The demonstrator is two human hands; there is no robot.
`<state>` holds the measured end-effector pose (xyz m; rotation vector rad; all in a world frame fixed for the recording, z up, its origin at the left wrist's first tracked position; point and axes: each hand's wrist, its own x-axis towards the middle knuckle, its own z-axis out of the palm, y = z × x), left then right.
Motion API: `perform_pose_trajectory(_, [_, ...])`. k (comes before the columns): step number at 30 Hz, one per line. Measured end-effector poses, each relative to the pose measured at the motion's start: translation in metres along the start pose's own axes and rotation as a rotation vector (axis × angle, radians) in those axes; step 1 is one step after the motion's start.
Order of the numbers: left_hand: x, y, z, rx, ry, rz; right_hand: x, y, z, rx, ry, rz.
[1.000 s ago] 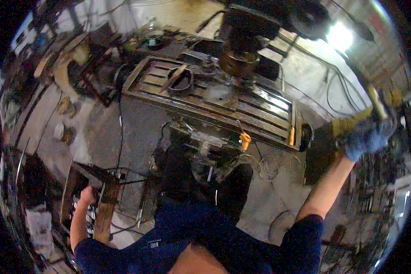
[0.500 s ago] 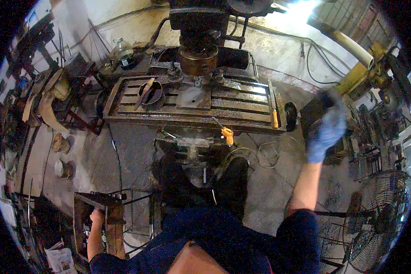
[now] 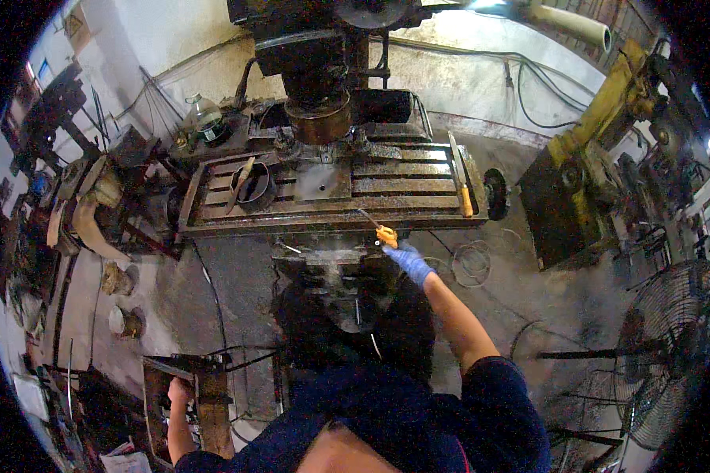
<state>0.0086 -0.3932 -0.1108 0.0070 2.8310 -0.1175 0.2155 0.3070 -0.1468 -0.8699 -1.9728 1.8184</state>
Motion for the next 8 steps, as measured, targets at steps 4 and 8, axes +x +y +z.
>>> perform_pose_trajectory(4, [0.012, -0.079, 0.012, -0.606, 0.191, -0.054, -0.002, -0.031, 0.042, -0.104, 0.197, 0.259])
perform_pose_trajectory(8, [-0.025, -0.042, -0.065, -1.490, 0.287, -0.194, -0.031, -0.063, 0.037, 0.068, 0.304, -0.239])
